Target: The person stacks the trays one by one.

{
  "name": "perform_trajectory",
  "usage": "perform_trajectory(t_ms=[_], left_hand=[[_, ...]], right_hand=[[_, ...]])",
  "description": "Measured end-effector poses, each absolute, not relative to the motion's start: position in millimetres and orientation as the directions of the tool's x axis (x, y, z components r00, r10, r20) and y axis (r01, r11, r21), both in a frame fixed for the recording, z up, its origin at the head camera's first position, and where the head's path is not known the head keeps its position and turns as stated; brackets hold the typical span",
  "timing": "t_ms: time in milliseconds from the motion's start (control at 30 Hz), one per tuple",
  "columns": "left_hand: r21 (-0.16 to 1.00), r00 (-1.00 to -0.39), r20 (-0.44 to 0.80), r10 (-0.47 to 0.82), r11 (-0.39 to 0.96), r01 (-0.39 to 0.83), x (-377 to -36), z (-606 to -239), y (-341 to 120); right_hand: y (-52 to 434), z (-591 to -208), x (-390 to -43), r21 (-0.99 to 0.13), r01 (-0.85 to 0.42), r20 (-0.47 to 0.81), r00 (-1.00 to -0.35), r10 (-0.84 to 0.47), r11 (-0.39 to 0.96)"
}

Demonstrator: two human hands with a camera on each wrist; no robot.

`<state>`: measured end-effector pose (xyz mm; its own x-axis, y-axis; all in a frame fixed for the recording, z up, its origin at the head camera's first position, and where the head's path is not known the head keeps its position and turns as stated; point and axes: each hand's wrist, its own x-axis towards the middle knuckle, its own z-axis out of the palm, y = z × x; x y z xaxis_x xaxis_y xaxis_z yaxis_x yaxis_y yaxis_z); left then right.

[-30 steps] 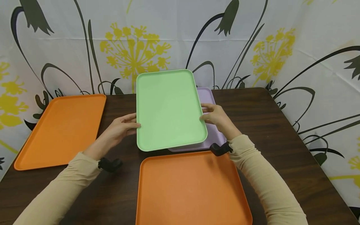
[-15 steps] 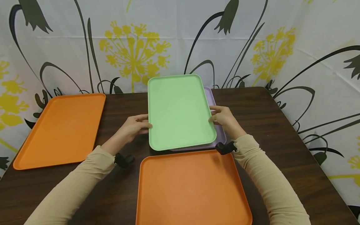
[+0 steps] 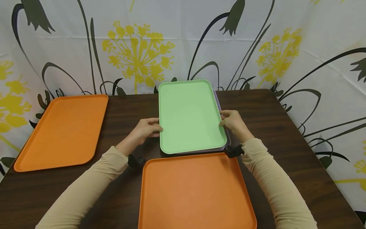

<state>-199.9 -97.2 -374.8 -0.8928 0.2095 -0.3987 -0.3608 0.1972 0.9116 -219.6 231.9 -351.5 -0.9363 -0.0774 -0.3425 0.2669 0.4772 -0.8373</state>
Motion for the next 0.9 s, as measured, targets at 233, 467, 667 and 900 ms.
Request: perform_trajectory(t_ms=[233,467,667,900], left_hand=[[0.906,-0.890,-0.410,0.199,0.201,-0.373,-197,-374,-92],[0.909,-0.890,-0.404,0.211,0.201,-0.365,-199,-379,-90],[0.887,-0.870,-0.449,0.204,0.220,-0.406,-201,-379,-86],[0.868,-0.853,-0.485,0.195,0.228,-0.441,-201,-377,-84]], right_hand=[[230,-350,-217,-0.761,0.293,-0.383,-0.923,-0.037,0.578],[234,-352,-217,-0.763,0.295,-0.393,-0.918,-0.050,0.576],[234,-352,-216,-0.752,0.314,-0.410,-0.911,-0.038,0.579],[236,-354,-218,-0.737,0.350,-0.446,-0.895,-0.027,0.578]])
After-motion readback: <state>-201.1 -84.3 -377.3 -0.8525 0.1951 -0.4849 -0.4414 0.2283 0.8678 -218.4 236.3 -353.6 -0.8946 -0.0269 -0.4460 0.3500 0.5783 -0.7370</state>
